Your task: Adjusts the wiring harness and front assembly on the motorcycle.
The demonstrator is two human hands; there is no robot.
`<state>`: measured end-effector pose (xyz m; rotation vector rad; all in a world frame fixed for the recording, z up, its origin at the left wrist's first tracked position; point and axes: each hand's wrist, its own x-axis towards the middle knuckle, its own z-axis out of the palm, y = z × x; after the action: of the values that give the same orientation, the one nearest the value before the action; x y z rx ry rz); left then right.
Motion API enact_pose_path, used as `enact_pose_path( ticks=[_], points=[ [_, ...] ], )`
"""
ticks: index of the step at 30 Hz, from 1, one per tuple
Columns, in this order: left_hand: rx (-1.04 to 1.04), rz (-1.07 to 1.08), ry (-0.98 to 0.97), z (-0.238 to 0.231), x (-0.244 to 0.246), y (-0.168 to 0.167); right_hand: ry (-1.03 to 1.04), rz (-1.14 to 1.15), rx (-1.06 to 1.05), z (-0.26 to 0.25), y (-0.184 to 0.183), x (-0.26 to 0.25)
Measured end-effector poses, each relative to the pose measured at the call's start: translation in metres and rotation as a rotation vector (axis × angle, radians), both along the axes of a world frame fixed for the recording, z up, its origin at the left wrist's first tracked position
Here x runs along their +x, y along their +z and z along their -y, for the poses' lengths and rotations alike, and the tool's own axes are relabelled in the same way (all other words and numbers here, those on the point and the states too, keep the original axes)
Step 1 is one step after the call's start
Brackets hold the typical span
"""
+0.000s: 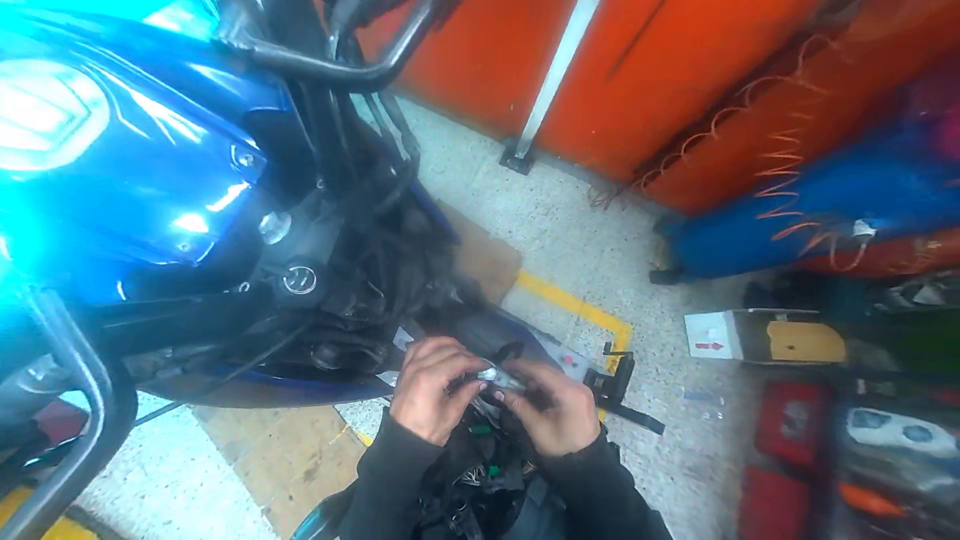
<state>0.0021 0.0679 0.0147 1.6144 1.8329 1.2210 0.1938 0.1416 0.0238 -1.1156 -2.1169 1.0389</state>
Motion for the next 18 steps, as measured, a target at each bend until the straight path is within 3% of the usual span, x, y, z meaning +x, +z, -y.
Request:
enact_pose_path(
  ticks=[5, 10, 18],
  points=[
    [0.009, 0.026, -0.146, 0.003, -0.014, -0.002, 0.106, -0.020, 0.027, -0.003, -0.005, 0.000],
    [-0.103, 0.138, -0.134, 0.005, -0.018, 0.005, 0.220, -0.077, 0.010, -0.007, -0.007, 0.002],
    [-0.105, 0.011, -0.216, -0.001, -0.022, 0.009, 0.292, -0.078, 0.050, -0.014, -0.014, 0.003]
  ],
)
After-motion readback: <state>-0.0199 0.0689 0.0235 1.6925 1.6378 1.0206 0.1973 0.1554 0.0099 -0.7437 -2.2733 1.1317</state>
